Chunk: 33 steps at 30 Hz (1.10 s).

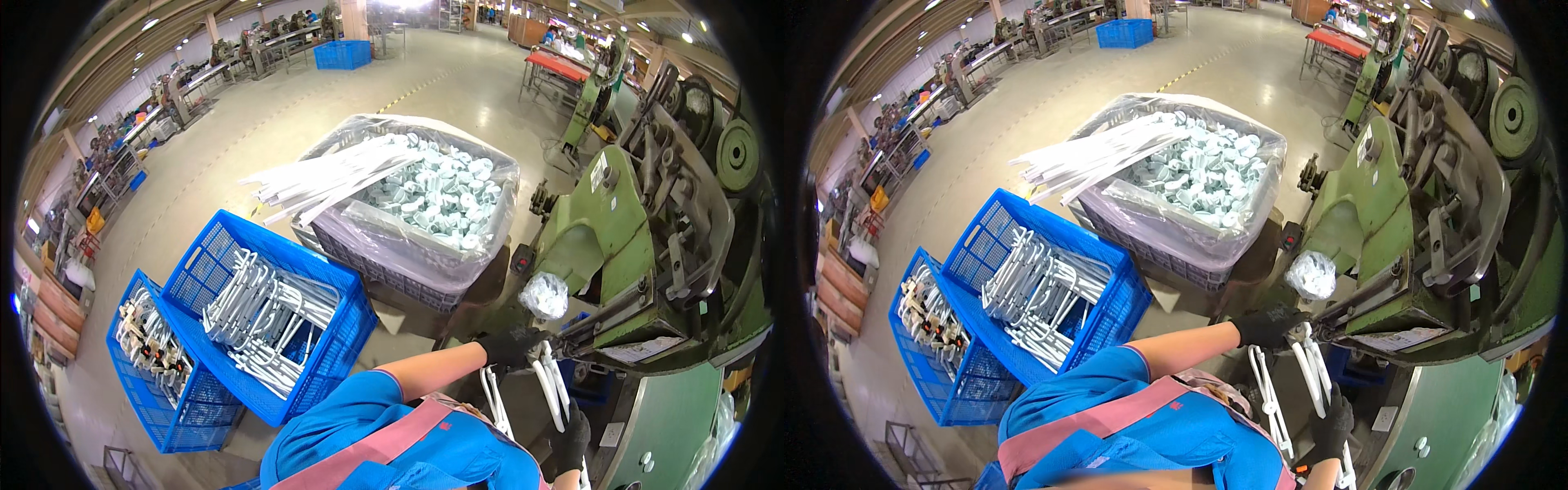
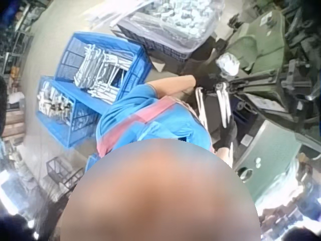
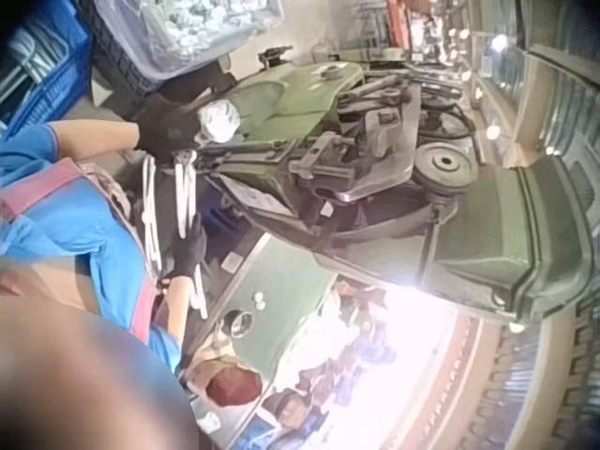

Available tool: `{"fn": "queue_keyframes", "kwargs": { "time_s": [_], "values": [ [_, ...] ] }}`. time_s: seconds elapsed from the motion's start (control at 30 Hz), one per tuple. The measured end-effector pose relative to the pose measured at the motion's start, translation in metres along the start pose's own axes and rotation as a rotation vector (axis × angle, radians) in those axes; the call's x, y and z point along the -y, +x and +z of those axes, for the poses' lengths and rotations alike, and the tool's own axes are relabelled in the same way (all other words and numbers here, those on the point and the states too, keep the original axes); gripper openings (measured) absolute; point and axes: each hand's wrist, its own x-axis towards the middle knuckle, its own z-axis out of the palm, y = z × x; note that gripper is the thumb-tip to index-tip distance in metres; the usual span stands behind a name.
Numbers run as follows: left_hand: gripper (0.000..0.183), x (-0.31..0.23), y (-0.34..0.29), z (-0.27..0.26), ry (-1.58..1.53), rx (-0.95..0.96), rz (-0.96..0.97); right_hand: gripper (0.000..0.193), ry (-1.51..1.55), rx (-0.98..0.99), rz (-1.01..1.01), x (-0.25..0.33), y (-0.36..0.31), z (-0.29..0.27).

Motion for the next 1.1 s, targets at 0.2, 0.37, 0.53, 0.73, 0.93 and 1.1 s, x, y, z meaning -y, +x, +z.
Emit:
{"fn": "queue_keyframes", "kwargs": {
  "time_s": [0.2,0.37,0.53,0.73,0.93,1.1],
  "values": [
    [0.064,-0.044,0.002,-0.038,0.024,-0.163,0.133,0.068,0.025,-0.052,-0.052,0.009,0.001,-0.030],
    [0.062,-0.067,-0.060,-0.064,0.255,-0.304,0.204,0.062,-0.009,-0.138,-0.361,0.012,-0.012,-0.008],
    [0.041,-0.075,-0.157,-0.038,0.286,-0.328,0.137,0.052,0.104,-0.046,-0.682,-0.020,0.000,0.048],
    [0.062,-0.204,-0.259,0.037,0.375,-0.292,-0.301,0.051,0.294,0.177,-1.163,-0.020,0.009,0.100],
    [0.051,-0.311,-0.277,0.102,0.571,-0.246,-0.589,0.055,0.553,0.471,-1.244,0.005,-0.040,0.106],
    [0.050,-0.371,-0.297,0.106,0.751,-0.358,-0.659,0.084,0.532,0.481,-1.225,0.018,-0.099,0.077]
  ]
}}
